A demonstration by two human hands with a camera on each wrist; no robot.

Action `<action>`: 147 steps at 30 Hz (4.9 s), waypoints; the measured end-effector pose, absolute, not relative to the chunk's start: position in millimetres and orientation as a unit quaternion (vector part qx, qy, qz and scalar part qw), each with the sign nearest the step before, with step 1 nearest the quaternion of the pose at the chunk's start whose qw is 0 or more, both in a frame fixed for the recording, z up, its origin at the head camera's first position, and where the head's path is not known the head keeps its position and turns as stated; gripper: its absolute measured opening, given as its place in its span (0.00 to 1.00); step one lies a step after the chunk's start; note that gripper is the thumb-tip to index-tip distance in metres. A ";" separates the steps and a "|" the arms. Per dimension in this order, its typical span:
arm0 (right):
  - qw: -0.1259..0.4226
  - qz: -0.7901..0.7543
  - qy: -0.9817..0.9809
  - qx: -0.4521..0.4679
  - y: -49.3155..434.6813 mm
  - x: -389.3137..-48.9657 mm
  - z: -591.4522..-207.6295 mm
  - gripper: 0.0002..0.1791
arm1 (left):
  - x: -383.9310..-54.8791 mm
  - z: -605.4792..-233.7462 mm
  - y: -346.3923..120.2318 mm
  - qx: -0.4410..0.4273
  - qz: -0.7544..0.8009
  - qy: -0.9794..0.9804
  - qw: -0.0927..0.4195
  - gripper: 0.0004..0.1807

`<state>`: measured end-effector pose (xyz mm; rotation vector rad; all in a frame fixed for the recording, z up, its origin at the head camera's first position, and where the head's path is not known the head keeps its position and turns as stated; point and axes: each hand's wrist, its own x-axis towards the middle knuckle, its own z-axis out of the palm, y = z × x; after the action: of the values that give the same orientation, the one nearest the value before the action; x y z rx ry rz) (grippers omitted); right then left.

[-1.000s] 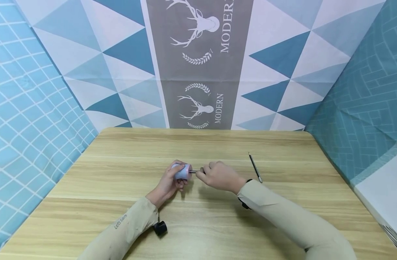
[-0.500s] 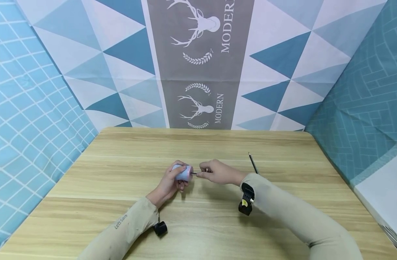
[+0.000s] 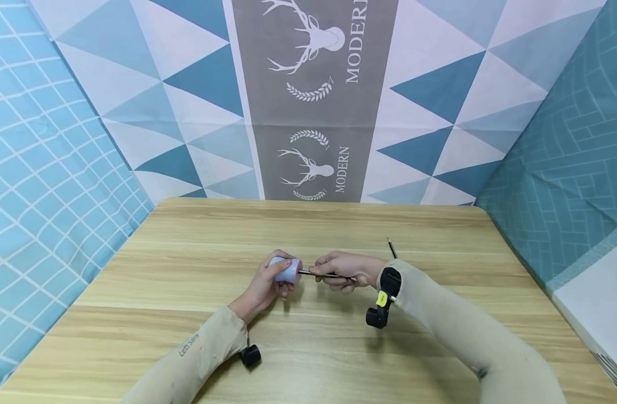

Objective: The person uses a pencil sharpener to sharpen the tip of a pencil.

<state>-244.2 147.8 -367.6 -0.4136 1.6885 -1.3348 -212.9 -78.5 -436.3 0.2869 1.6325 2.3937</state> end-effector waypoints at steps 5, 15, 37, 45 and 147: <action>0.368 -0.464 0.770 -0.237 145.2 -240.2 -363.8 0.19 | -213.5 -435.7 -78.8 0.086 0.811 0.567 0.114 0.04; -0.093 -0.103 0.872 -0.469 149.8 -219.8 -355.7 0.13 | -213.4 -435.2 -77.3 0.079 0.815 0.561 0.120 0.03; -0.440 0.104 0.686 -0.570 141.0 -240.0 -394.5 0.23 | -214.5 -435.5 -78.1 0.053 0.829 0.546 0.113 0.03; -0.176 -0.102 0.796 -0.570 137.3 -239.9 -381.0 0.16 | -215.9 -434.0 -79.8 0.046 0.822 0.556 0.114 0.03; 0.416 -0.471 0.747 -0.215 144.0 -248.1 -366.0 0.19 | -211.5 -437.6 -78.7 0.095 0.820 0.554 0.106 0.03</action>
<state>-248.1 144.0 -366.0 -0.5405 1.8763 -1.1818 -211.5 -78.7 -437.6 0.2806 1.6308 2.4169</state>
